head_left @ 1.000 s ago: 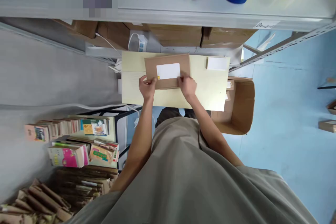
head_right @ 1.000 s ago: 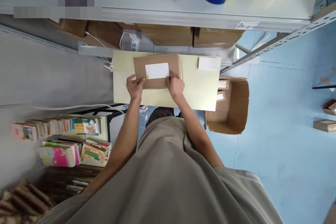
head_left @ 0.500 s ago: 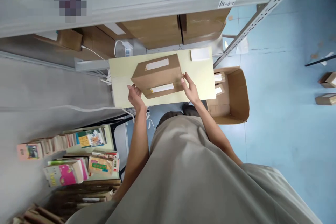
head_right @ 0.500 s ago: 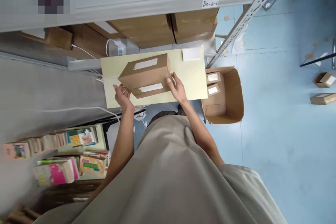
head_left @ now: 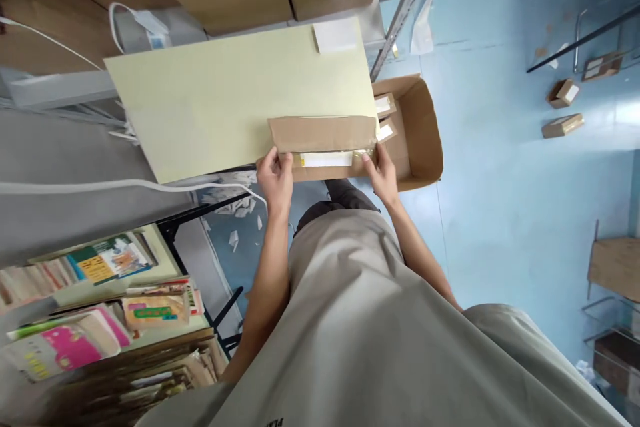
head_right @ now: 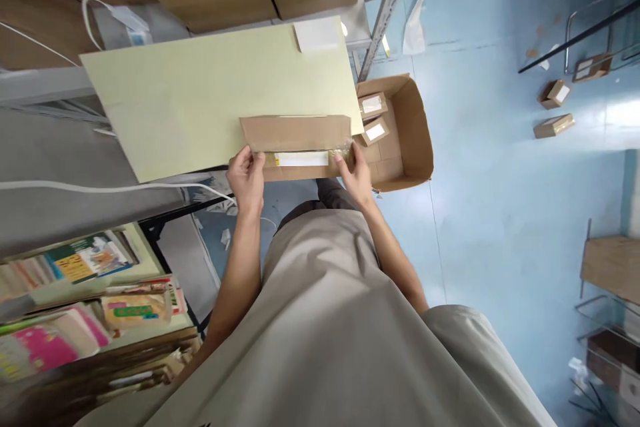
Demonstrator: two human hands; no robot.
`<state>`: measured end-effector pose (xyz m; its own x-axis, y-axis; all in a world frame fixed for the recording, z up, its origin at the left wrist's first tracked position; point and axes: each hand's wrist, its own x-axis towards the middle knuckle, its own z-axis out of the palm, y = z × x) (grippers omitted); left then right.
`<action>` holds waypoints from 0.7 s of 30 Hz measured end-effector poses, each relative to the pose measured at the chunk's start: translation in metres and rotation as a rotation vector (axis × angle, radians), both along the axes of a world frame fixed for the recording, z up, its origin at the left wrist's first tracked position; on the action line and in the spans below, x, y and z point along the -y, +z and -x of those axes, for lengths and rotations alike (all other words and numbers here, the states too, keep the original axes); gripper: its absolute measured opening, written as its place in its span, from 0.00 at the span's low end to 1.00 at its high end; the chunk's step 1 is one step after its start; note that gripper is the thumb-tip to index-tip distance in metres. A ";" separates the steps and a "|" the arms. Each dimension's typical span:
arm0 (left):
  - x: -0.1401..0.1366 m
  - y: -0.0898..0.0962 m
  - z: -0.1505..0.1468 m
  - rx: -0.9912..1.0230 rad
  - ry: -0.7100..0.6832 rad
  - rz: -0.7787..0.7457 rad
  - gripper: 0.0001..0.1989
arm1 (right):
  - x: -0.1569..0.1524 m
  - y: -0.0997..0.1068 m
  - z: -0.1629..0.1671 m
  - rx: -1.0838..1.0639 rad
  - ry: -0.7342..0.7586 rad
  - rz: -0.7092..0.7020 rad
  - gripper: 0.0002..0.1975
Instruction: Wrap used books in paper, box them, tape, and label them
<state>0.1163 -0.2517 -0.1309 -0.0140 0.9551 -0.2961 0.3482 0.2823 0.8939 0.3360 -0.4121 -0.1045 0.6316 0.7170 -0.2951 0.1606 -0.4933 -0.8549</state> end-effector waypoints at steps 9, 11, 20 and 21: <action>0.130 0.005 -0.119 0.275 -0.582 0.488 0.27 | 0.168 0.008 -0.134 0.331 -0.402 0.148 0.38; 0.146 -0.005 -0.149 0.267 -0.642 0.617 0.28 | 0.184 -0.010 -0.167 0.328 -0.421 0.160 0.37; 0.142 -0.084 -0.273 0.065 -0.599 0.862 0.16 | 0.166 -0.108 -0.278 0.188 -0.227 0.476 0.29; 0.139 -0.093 -0.284 0.058 -0.581 0.868 0.17 | 0.160 -0.119 -0.288 0.203 -0.198 0.478 0.29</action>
